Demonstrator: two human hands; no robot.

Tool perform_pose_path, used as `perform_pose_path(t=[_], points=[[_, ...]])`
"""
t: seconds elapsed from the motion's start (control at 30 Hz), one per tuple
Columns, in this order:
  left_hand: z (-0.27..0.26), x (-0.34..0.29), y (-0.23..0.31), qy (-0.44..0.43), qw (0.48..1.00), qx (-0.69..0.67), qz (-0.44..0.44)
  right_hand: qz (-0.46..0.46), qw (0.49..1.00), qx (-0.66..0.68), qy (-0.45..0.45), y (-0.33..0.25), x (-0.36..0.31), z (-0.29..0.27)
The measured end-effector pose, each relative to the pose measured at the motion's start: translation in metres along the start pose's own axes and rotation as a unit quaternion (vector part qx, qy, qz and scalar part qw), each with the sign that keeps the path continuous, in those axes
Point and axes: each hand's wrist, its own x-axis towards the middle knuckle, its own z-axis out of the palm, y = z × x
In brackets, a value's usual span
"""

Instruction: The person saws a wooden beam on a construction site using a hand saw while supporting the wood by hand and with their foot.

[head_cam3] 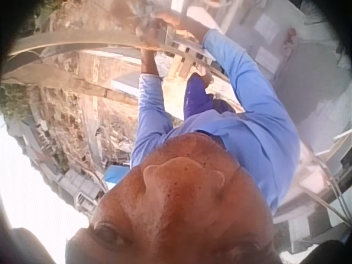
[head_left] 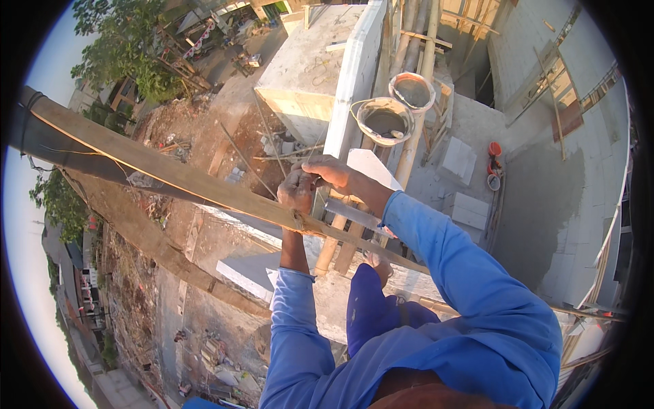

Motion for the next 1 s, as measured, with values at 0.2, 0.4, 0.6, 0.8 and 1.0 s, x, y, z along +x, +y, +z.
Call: perform_pose_path(t=[0.2, 0.4, 0.6, 0.8, 1.0], points=[[0.001, -0.004, 0.001, -0.027, 0.999, 0.023, -0.025, -0.062, 0.998, -0.027, 0.018, -0.007, -0.007, 0.0], [-0.02, -0.017, -0.001, 0.006, 0.992, -0.117, -0.046, -0.048, 0.963, -0.257, 0.065, -0.029, -0.022, -0.03], [-0.077, -0.058, 0.067, 0.228, 0.968, -0.094, -0.047, -0.146, 0.937, -0.282, 0.145, -0.05, -0.064, -0.039], [-0.104, -0.084, 0.077, 0.271, 0.956, -0.1, -0.044, -0.212, 0.957, -0.182, 0.079, -0.022, -0.041, -0.101], [-0.114, -0.113, 0.086, 0.293, 0.952, -0.084, -0.04, -0.192, 0.926, -0.313, 0.09, -0.043, -0.087, -0.076]])
